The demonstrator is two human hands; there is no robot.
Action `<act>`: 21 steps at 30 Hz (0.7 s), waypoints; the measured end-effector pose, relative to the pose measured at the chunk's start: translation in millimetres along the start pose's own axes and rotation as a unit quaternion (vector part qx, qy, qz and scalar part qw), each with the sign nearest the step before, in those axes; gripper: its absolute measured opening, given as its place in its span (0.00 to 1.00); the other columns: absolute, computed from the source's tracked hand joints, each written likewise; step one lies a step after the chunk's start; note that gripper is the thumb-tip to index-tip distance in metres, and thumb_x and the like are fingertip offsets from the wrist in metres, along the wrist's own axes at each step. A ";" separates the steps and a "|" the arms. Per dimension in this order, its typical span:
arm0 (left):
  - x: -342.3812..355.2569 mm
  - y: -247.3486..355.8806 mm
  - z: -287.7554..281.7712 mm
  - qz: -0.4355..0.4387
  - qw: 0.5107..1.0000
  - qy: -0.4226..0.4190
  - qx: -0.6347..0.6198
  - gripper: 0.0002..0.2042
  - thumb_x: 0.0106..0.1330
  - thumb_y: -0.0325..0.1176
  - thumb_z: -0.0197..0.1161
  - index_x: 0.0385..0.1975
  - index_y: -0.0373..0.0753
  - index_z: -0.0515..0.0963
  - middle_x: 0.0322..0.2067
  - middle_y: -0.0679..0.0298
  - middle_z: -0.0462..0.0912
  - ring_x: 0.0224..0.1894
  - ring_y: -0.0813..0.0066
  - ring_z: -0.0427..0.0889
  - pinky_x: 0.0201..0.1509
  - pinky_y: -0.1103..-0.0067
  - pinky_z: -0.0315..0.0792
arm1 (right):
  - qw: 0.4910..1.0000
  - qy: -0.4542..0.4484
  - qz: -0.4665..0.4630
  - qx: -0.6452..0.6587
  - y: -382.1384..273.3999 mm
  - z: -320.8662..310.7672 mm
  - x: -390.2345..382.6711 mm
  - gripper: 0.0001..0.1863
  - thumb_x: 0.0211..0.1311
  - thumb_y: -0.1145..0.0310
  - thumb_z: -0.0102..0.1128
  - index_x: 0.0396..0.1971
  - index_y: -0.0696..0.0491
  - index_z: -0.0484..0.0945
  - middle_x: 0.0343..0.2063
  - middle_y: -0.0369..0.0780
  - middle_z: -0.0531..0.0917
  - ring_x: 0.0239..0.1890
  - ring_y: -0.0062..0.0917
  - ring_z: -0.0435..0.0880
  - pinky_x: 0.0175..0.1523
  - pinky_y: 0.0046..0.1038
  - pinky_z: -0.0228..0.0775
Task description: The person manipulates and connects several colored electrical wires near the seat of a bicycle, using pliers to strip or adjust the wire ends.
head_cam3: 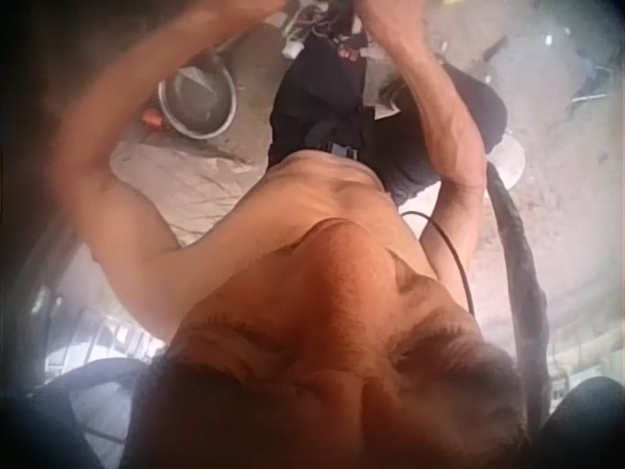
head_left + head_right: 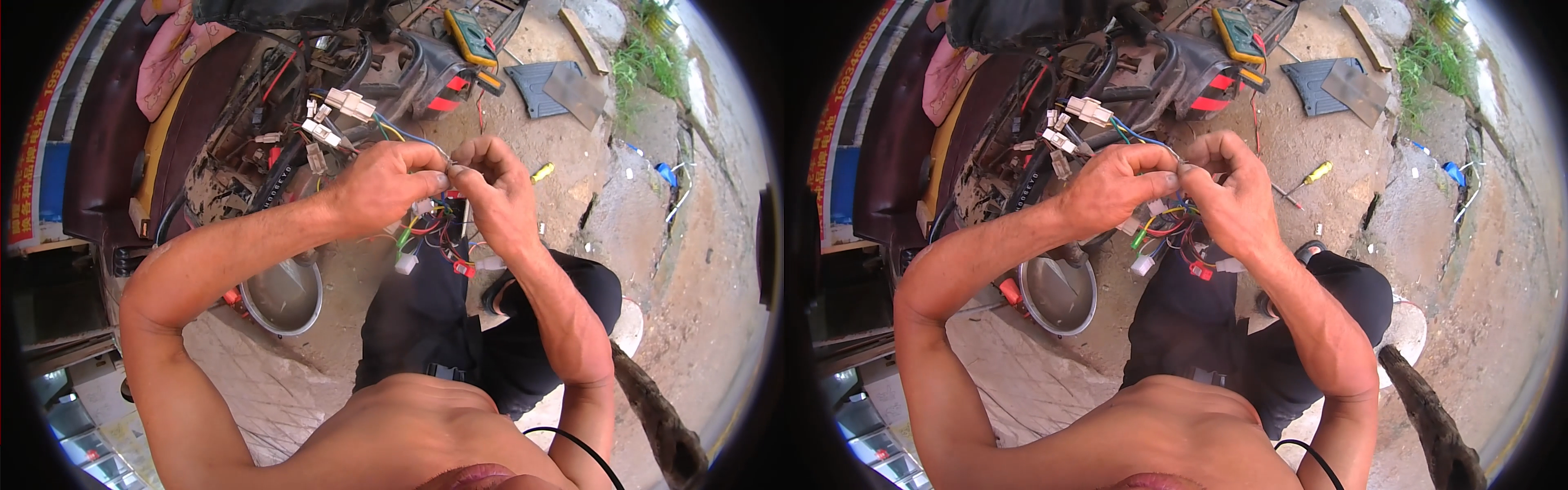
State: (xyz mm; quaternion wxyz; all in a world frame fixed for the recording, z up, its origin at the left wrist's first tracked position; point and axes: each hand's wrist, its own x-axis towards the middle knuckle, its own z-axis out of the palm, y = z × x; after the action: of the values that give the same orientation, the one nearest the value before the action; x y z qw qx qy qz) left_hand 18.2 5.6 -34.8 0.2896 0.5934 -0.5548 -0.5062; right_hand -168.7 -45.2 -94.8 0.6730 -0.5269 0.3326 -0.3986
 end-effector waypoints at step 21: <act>-28.6 29.0 34.1 -0.030 0.984 0.172 0.034 0.10 0.74 0.33 0.63 0.36 0.33 0.84 0.25 0.69 0.82 0.29 0.86 0.75 0.34 0.79 0.70 | 0.954 -0.118 -0.221 -0.167 -24.8 -18.4 8.9 0.03 0.61 0.78 0.64 0.33 0.57 0.78 0.28 0.40 0.79 0.27 0.29 0.80 0.32 0.30 0.71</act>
State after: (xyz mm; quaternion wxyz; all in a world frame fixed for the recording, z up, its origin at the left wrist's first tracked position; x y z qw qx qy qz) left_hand -20.2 34.0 -11.4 0.3456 0.6974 -0.4952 -0.3859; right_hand -185.2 -64.4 -74.9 0.5049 -0.7355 0.1880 -0.4109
